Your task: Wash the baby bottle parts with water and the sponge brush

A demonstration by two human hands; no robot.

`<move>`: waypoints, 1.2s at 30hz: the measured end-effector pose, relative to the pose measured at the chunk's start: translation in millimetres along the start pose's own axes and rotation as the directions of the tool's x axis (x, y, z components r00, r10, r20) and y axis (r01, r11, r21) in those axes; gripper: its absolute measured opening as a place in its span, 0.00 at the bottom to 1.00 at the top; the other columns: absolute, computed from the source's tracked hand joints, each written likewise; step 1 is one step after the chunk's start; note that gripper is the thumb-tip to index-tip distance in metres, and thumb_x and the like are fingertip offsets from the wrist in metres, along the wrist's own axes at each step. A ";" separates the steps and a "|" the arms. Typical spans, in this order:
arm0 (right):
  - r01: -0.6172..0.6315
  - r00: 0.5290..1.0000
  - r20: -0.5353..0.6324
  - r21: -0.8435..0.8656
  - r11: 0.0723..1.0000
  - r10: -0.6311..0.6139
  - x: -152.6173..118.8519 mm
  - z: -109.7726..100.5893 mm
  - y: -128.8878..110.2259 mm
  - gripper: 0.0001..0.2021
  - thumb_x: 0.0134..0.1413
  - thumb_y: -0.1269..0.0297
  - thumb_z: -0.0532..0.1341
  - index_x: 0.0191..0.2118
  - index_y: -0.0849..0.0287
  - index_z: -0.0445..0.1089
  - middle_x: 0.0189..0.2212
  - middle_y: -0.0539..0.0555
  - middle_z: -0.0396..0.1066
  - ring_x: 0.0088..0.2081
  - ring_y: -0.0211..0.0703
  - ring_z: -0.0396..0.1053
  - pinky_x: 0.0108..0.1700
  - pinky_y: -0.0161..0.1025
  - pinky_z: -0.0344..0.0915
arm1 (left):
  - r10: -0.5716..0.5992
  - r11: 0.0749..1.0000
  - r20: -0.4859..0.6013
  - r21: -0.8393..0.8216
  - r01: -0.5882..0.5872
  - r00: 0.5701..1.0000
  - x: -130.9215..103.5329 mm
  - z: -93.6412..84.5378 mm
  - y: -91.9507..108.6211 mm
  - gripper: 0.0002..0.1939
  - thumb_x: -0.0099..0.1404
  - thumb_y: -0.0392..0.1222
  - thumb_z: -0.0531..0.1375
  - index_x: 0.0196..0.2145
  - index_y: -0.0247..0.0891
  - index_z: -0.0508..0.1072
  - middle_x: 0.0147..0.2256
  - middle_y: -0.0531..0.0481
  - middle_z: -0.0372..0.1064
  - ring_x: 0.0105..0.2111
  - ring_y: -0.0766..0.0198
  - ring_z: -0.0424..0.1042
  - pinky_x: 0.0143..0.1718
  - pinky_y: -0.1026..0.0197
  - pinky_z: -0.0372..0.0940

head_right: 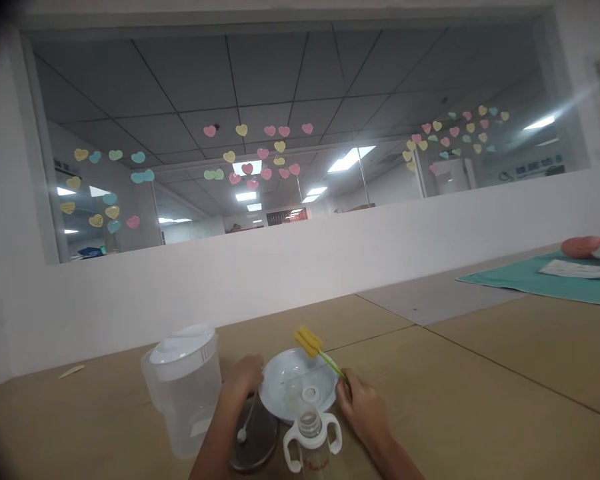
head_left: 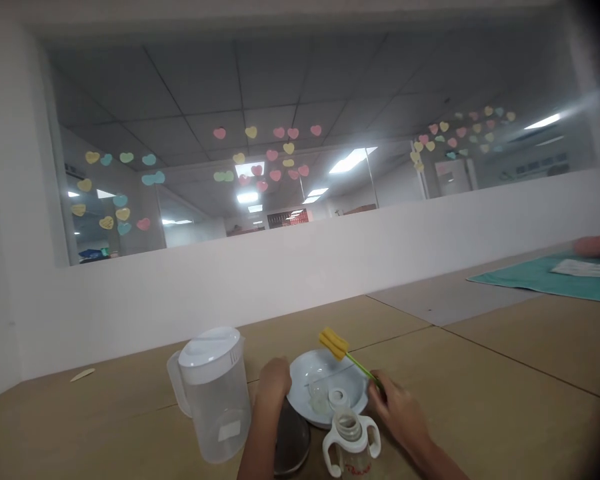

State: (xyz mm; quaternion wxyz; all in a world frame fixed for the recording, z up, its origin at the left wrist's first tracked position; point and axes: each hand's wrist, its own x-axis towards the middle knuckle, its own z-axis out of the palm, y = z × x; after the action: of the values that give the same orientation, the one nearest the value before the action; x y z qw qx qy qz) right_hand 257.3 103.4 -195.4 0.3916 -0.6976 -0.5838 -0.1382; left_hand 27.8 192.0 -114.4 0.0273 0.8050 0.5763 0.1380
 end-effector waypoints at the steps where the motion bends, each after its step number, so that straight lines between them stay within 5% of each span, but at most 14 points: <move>1: -0.006 1.000 0.022 -0.008 1.000 0.006 0.2 1.0 1.0 0.20 0.58 0.57 0.43 0.40 0.58 0.69 0.26 0.56 0.75 0.28 0.48 0.73 0.28 0.38 0.60 | 0.053 0.998 0.004 -0.023 -0.053 0.999 0.5 -0.3 7.4 0.16 0.59 0.32 0.55 0.44 0.35 0.74 0.45 0.38 0.73 0.47 0.55 0.71 0.46 0.59 0.63; 5: -0.045 0.999 0.026 -0.021 0.999 0.045 2.7 3.9 5.6 0.20 0.59 0.58 0.42 0.42 0.59 0.68 0.29 0.57 0.76 0.29 0.48 0.74 0.29 0.38 0.61 | 0.203 0.975 0.041 -0.100 -0.198 0.978 -0.6 10.1 32.0 0.16 0.61 0.40 0.57 0.47 0.40 0.72 0.49 0.43 0.70 0.50 0.57 0.68 0.49 0.62 0.60; 11: -0.007 1.000 -0.021 0.010 1.000 0.007 3.4 6.8 9.9 0.19 0.58 0.56 0.43 0.40 0.58 0.68 0.26 0.56 0.76 0.27 0.48 0.74 0.26 0.38 0.60 | 0.183 0.974 0.079 -0.153 -0.169 0.980 0.5 28.8 37.1 0.07 0.53 0.38 0.63 0.32 0.33 0.76 0.38 0.40 0.74 0.41 0.53 0.72 0.42 0.60 0.62; 16: 0.129 0.985 -0.118 0.036 0.991 -0.124 1.6 7.7 7.7 0.18 0.59 0.57 0.44 0.37 0.58 0.69 0.23 0.53 0.74 0.23 0.45 0.72 0.24 0.37 0.60 | 0.202 0.940 -0.055 -0.268 -0.210 0.978 8.1 15.7 30.5 0.24 0.55 0.38 0.63 0.49 0.36 0.66 0.44 0.43 0.70 0.45 0.58 0.69 0.46 0.61 0.60; 20: 0.284 0.938 -0.212 0.021 0.959 -0.274 0.5 3.1 5.7 0.15 0.59 0.61 0.46 0.31 0.57 0.68 0.20 0.51 0.72 0.21 0.40 0.69 0.23 0.34 0.58 | 0.202 0.770 -0.259 -0.554 -0.317 0.944 9.1 -2.7 26.6 0.37 0.49 0.35 0.66 0.56 0.37 0.57 0.43 0.45 0.68 0.44 0.60 0.69 0.47 0.60 0.61; 26: 0.521 0.776 -0.376 -0.071 0.851 -0.506 0.1 -6.7 2.5 0.11 0.58 0.66 0.50 0.30 0.60 0.68 0.21 0.52 0.72 0.22 0.36 0.68 0.25 0.31 0.60 | 0.294 0.493 -0.286 -0.772 -0.401 0.912 0.6 -15.5 31.0 0.26 0.49 0.40 0.67 0.46 0.37 0.67 0.41 0.47 0.70 0.41 0.61 0.70 0.41 0.63 0.65; 28: 0.538 0.734 -0.431 -0.101 0.837 -0.524 -0.7 -9.3 1.7 0.10 0.57 0.68 0.51 0.31 0.61 0.69 0.23 0.53 0.73 0.23 0.36 0.69 0.27 0.31 0.61 | 0.341 0.499 -0.204 -0.788 -0.361 0.918 -2.9 -15.9 37.0 0.19 0.55 0.50 0.62 0.41 0.35 0.70 0.39 0.46 0.71 0.37 0.62 0.71 0.36 0.64 0.65; 32: 0.538 0.696 -0.484 -0.137 0.832 -0.530 -2.2 -12.5 -0.3 0.09 0.57 0.68 0.53 0.31 0.61 0.69 0.22 0.52 0.72 0.23 0.35 0.68 0.27 0.31 0.60 | 0.392 0.620 -0.061 -0.720 -0.312 0.918 -6.9 -22.2 38.0 0.28 0.65 0.61 0.44 0.35 0.34 0.71 0.29 0.48 0.71 0.24 0.65 0.69 0.26 0.64 0.63; 36: 0.521 0.716 -0.450 -0.165 0.837 -0.534 -0.4 -10.8 -3.0 0.10 0.57 0.67 0.53 0.29 0.60 0.70 0.22 0.52 0.73 0.23 0.35 0.68 0.27 0.32 0.59 | 0.262 0.831 -0.249 -0.433 -0.349 0.932 -7.9 -39.1 10.1 0.20 0.62 0.55 0.53 0.39 0.35 0.72 0.39 0.44 0.70 0.40 0.57 0.70 0.43 0.60 0.63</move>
State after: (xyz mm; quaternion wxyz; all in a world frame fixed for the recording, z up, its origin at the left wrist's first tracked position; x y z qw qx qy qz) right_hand 257.3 95.5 -187.4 0.4584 -0.4506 -0.6409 -0.4195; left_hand 24.8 176.7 -76.3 0.1470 0.8402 0.3889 0.3481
